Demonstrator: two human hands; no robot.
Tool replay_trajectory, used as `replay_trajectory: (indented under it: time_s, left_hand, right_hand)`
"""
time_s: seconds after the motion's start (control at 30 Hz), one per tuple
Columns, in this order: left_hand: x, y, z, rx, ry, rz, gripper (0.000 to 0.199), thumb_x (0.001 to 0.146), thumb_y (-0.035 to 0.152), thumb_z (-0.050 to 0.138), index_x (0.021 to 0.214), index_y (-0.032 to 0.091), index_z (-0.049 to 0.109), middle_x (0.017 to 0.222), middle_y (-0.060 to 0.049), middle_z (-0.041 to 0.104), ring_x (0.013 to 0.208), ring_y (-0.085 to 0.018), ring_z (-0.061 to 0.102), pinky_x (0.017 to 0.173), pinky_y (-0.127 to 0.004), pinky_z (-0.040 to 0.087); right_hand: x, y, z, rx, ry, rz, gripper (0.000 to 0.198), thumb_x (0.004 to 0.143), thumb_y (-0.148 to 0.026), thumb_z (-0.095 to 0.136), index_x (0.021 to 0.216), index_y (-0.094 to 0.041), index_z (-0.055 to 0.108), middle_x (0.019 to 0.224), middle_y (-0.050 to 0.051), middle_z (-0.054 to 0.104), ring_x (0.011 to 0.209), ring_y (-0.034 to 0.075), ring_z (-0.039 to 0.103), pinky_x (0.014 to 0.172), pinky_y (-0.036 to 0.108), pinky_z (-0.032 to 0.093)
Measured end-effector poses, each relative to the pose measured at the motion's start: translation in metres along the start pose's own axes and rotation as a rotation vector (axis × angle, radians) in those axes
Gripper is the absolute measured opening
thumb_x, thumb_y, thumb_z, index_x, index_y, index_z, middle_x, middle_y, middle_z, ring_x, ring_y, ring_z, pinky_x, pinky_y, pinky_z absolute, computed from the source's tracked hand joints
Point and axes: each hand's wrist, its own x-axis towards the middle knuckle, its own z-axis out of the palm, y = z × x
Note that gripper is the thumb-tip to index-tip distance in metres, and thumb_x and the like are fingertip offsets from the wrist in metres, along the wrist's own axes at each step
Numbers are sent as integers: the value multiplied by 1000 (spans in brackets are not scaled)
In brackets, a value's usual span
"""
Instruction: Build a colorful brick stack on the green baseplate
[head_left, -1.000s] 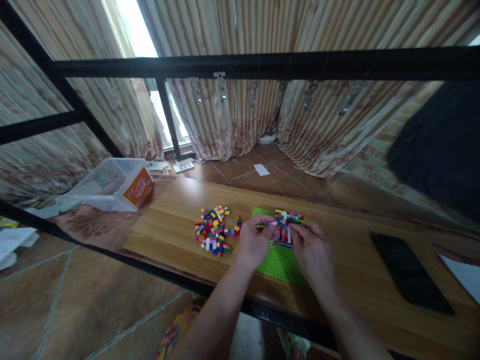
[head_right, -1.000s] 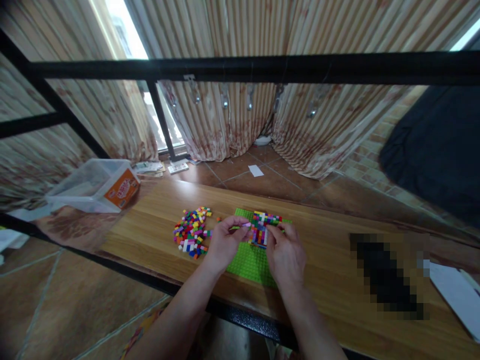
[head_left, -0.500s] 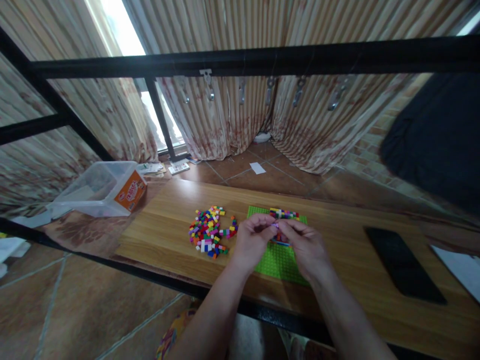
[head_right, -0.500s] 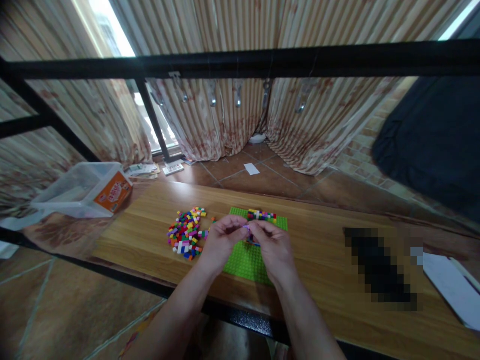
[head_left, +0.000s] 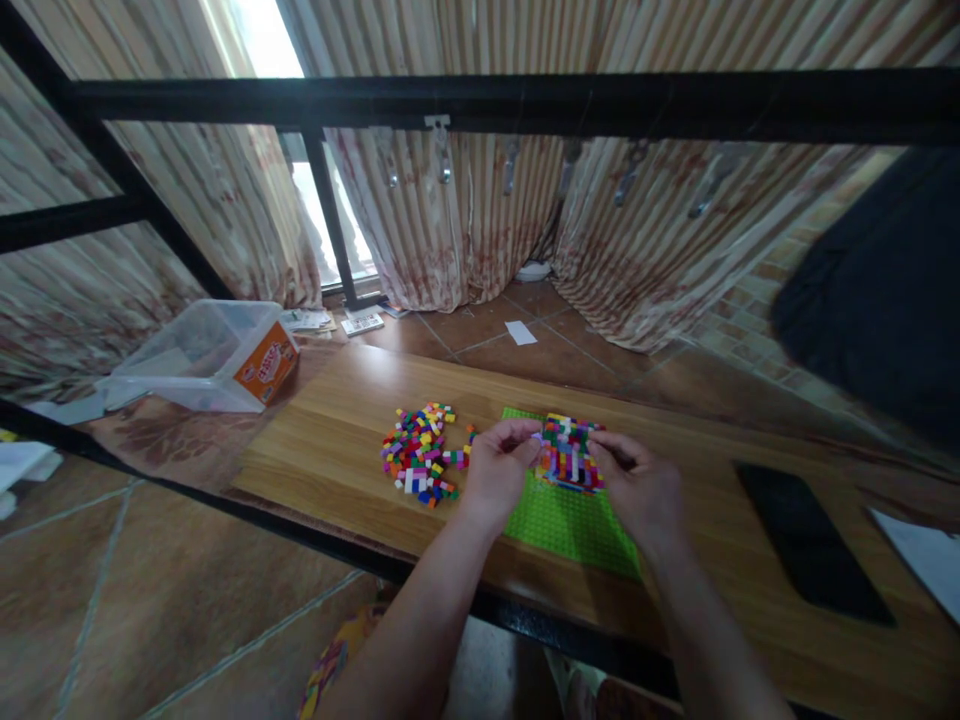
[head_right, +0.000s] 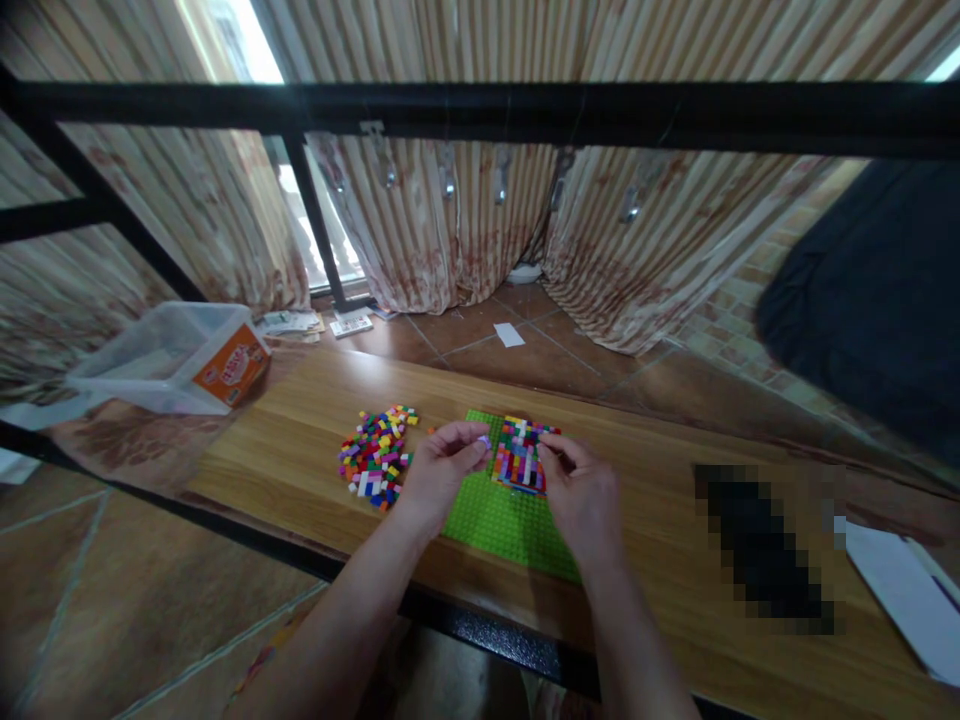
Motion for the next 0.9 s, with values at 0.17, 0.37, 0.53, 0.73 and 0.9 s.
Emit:
replay_trajectory:
  time_s: [0.17,0.37,0.53,0.73,0.9]
  left_hand:
    - [3,-5,-3,63,8,14,15,68,15,74,82,14,74,67,1,66,61,-9,56,62,-22,45]
    - [4,-7,-4,73,5,17,10,69,13,71,79,14,73,64,1,65,61,-10,56,63,-23,44]
    - [4,-6,-5,81,10,23,10,69,13,72,78,15,74,64,1,65,61,-10,56,63,-23,44]
    - [5,-7,-7,96,9,34,10,70,15,72,80,15,74,63,1,64,61,-10,55,62,-23,44]
    - [5,-6,-7,90,20,33,9,69,13,72,78,15,74,63,1,64,61,-10,55,63,-23,45]
  right_hand:
    - [-1,-2,11,-215,-27,-140,29,86,-43,55,87,-22,75,85,7,74,73,21,65,70,35,50]
    - [2,6,15,-306,-31,-332,32,92,-38,50,87,-23,77,92,8,70,86,23,64,81,39,50]
    - [3,13,20,-355,-5,-373,33,93,-36,50,88,-23,79,91,8,68,87,23,61,81,39,50]
    - [-1,12,24,-402,5,-409,30,93,-30,50,92,-22,79,92,9,66,88,23,59,80,39,50]
    - [-6,10,24,-415,8,-435,30,94,-30,49,96,-22,78,94,10,67,91,25,58,84,42,50]
